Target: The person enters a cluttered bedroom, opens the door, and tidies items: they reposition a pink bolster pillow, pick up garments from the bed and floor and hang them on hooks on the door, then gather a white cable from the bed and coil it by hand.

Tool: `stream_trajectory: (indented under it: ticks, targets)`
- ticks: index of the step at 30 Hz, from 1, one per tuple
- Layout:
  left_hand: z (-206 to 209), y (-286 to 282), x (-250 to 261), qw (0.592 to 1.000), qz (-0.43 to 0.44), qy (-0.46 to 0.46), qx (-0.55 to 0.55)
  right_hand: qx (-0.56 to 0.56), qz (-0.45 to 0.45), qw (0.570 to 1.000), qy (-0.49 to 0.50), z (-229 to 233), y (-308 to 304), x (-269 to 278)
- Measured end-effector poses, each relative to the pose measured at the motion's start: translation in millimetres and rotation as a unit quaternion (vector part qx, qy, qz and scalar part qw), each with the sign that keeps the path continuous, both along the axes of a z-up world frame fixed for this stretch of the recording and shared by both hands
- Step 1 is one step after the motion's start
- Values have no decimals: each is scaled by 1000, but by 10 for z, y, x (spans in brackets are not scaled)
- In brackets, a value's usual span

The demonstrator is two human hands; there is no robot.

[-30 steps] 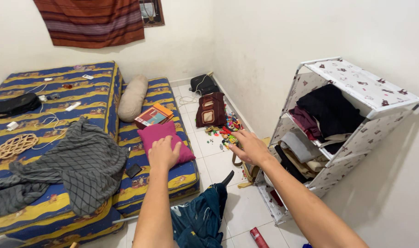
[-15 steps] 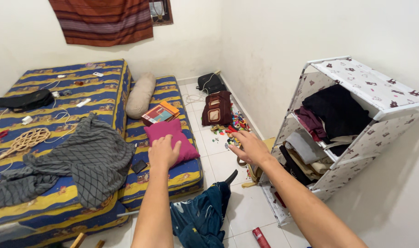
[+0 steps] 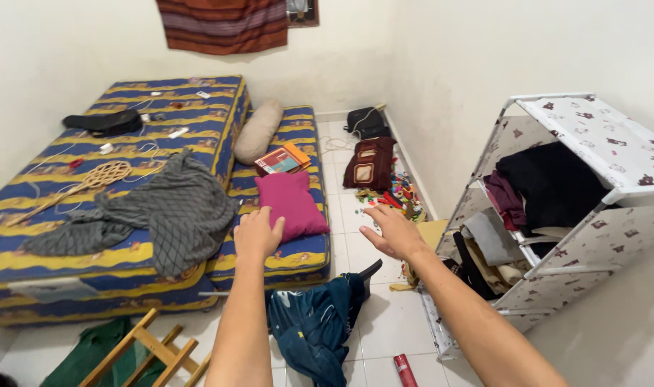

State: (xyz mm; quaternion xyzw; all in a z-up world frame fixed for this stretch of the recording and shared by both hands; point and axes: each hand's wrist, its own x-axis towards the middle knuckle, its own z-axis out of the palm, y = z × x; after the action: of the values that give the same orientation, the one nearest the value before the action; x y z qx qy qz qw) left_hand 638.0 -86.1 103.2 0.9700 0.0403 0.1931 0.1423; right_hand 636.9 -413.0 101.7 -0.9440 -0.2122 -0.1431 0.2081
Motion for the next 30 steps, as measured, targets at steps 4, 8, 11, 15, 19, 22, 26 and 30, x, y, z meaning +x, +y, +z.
stream_trajectory:
  ticks: [4,8,11,15,19,22,26,30]
  targets:
    - [-39,-41,-185,999,27,-20,5,16,41,999,15,-36,-68,-11]
    - [-223,-135,-410,998,55,-16,-10,15,47,998,34,-119,-121,-36]
    - [-364,-183,-590,997,75,-20,-11,10,17,998,57,-194,-105,-72]
    - [-521,-200,-833,994,109,-13,16,-38,22,997,65,-298,-50,-102]
    - [-594,-137,-1062,992,127,-16,13,9,51,996,66,-398,43,-128]
    - [-610,-59,-1248,989,147,-15,23,55,102,993,31,-427,160,-130]
    - [-554,109,-1552,981,191,-11,18,-13,104,993,46,-396,505,-122]
    - [-539,327,-1978,961,271,49,-39,-55,145,986,69,-389,967,-231]
